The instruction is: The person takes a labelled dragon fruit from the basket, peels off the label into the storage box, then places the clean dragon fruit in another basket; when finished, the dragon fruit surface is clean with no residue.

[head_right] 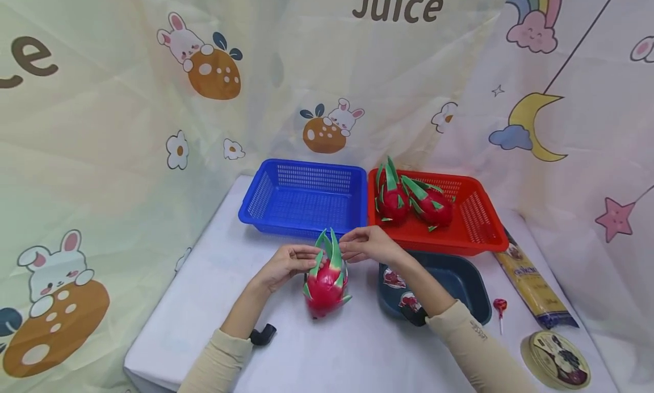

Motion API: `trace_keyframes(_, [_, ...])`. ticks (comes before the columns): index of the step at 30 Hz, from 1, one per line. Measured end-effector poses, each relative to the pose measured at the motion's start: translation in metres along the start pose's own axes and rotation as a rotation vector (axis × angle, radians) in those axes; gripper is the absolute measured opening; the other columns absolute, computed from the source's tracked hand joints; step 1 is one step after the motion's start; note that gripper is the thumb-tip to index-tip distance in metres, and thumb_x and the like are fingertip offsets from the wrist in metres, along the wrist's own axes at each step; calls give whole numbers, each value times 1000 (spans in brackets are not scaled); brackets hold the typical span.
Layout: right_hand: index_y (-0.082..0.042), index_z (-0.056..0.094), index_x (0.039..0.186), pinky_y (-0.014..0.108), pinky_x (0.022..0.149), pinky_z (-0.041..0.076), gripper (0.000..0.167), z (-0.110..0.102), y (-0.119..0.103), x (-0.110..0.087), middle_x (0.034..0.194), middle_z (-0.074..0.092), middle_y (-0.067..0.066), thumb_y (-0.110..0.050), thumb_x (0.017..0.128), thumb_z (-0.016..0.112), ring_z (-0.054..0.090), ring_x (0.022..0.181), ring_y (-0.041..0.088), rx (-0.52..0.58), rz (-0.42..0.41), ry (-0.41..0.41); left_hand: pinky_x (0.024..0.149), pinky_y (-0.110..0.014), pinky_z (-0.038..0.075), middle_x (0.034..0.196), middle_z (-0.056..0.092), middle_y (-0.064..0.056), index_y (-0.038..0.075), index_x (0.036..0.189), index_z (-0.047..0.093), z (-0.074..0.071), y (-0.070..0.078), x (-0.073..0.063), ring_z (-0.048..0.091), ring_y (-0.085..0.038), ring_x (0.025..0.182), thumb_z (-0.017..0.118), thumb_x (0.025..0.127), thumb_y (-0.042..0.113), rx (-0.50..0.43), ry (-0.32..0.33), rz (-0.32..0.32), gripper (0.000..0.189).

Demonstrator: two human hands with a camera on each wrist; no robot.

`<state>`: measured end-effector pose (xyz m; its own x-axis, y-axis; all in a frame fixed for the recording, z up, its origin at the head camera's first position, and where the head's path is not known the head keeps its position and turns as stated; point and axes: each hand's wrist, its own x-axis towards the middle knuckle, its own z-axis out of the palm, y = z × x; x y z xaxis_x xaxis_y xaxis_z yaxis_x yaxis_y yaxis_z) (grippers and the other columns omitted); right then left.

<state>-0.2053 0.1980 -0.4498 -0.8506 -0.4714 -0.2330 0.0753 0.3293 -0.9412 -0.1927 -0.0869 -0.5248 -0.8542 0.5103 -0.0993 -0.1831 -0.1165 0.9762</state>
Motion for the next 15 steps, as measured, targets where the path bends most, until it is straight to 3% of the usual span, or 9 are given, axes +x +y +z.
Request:
trace_keyframes(10, [4,66,133,53,101,55,44,11,12,12,121,74,17,-22,98,75,74,110,34,104,41,65,105,-50,53,115,78,-11,-7,131,67,-1,0,0,75,-18,106,76,93,5,-11,4,-16,41])
trace_keyframes(15, [8,62,134,60,108,46,39,13,20,16,119,74,16,-12,101,69,74,110,30,174,49,8,104,-50,54,115,78,-12,-7,131,68,-2,0,0,75,-19,106,75,93,5,-11,-3,-10,40])
